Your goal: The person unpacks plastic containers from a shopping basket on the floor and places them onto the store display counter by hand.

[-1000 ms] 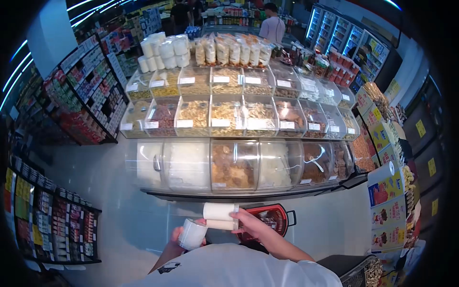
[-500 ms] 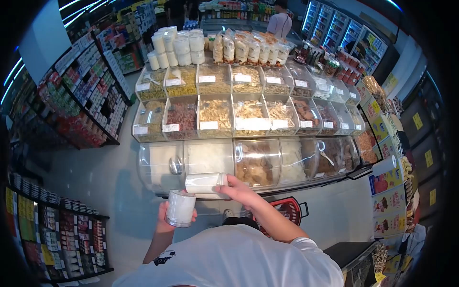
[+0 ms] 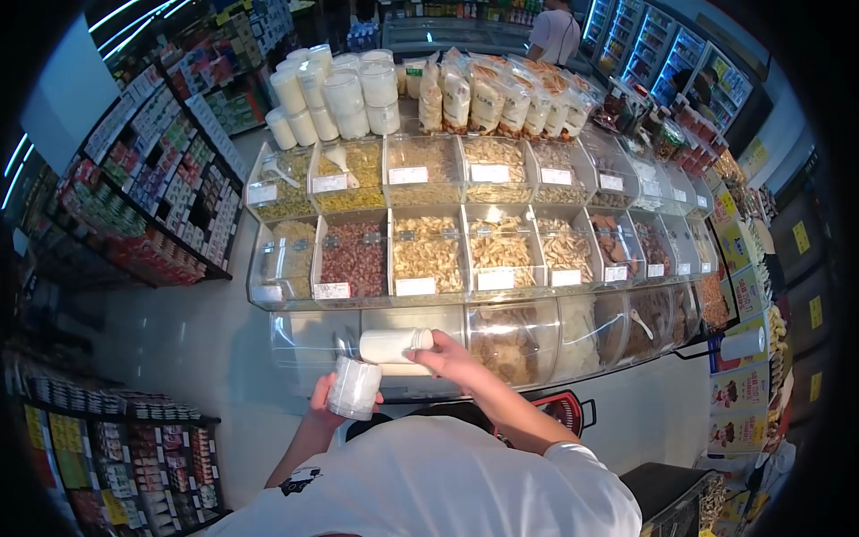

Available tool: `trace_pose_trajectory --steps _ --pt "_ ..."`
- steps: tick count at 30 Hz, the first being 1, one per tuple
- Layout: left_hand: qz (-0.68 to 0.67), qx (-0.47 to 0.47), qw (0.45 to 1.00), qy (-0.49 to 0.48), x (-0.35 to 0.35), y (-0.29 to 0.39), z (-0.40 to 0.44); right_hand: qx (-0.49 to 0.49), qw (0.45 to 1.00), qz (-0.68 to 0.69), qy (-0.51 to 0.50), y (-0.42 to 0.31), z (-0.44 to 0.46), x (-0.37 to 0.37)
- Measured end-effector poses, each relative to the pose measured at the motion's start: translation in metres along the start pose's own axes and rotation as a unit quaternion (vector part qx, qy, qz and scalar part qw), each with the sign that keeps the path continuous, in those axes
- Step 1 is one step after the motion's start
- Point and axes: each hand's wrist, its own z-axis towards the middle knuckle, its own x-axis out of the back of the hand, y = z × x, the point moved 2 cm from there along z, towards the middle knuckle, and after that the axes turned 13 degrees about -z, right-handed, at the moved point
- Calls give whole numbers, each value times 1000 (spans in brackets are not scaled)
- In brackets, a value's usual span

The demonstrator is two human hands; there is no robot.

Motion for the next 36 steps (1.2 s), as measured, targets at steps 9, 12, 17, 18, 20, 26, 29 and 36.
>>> trace_pose_trajectory --steps 9,12,17,18,20,26,29,36 --pt "-60 -46 995 58 12 113 102 133 956 -222 139 -132 109 10" --pt "-148 6 988 34 32 149 134 108 941 -274 168 -159 154 10" --pt "-178 21 982 62 54 181 170 31 909 -364 202 -189 212 4" --pt "-179 23 981 68 60 184 176 18 908 -369 198 -200 213 0" --pt "-185 41 981 45 67 191 186 -1 907 -372 196 -209 225 -3" --pt "-171 81 980 61 64 214 210 -87 863 -454 204 -236 252 -6" --pt "-163 79 980 79 64 221 216 -97 854 -478 180 -256 257 -10" --pt "-222 43 972 57 74 213 213 -100 758 -590 259 -256 274 -37"
